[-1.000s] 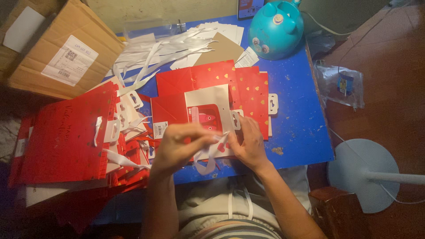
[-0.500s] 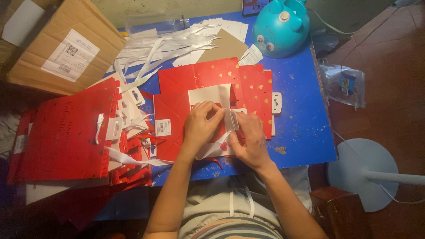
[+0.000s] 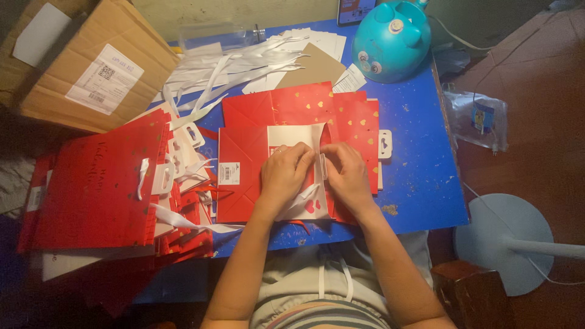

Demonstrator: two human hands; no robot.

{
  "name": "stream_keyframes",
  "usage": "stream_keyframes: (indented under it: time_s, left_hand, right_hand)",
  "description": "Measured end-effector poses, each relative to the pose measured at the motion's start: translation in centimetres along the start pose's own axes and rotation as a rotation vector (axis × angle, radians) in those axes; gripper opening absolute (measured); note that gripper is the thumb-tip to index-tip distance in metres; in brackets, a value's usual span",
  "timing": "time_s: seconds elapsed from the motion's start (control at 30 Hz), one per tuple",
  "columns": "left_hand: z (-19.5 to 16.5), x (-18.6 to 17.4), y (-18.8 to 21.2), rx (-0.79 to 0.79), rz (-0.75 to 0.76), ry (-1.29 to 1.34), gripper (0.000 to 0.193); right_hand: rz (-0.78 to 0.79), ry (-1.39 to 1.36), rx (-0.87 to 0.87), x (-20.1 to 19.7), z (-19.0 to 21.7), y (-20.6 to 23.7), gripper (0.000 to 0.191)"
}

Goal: The person assembles red gift bags by threading white ribbons through the handle slots and tying them. They handle multiple bags one at a time, pulling ribbons through and securing them before moving to the next bag.

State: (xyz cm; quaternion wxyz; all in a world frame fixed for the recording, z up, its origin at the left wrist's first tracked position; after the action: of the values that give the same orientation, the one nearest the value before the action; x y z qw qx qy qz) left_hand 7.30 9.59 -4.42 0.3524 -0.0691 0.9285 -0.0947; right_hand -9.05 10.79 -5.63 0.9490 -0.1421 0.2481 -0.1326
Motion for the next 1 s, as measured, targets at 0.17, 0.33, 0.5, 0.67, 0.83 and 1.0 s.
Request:
stream_keyframes:
  time_s: [0.17,0.33,0.5,0.67,0.83,1.0]
  left_hand:
    - [0.1,0.6,0.4,0.033,-0.014,-0.018,0.027]
    - [-0.2,0.6,0.5,0.04,-0.036,-0.018,0.028]
    - [-0.2,0.3,0.5,-0.013,0.01,0.006,0.029]
    - [-0.1,0.1,0.6,0.004,-0.006,0.035,0.027]
    - [-0.2,0.3,0.6,-0.012,-0.014,0.027,0.025]
    - [-0.2,0.5,0.7,-0.052,-0.043,0.049,0.024]
  right_hand:
    - [-0.026,0.065,-0.107,0.2,0.4,0.3,0.024]
    - [-0.064,0.129,-0.136,0.3,0.7,0.5,0.018]
    - [-0.122,0.027,-0.062,0.0,0.4,0.8,0.015]
    - [-0.13,-0.015,-0.002,-0.2,0.3,0.6,0.017]
    - [-0.075,0.024,-0.099,-0.1,1.2,0.8,0.035]
    - [-0.075,0.037,-0.051,0.1,0.9,1.0,0.025]
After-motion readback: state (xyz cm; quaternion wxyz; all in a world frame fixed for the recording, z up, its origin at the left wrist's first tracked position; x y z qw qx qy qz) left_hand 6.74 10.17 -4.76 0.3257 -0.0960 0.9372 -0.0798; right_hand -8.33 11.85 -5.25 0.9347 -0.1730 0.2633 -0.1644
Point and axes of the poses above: each hand's wrist, its own y-axis away from the middle knuckle, its own x-axis out of the palm, z = x × y, the point moved 2 cm from there along -y, towards the middle knuckle, and after that the axes turned 14 degrees about -z, right-handed, at the moved point
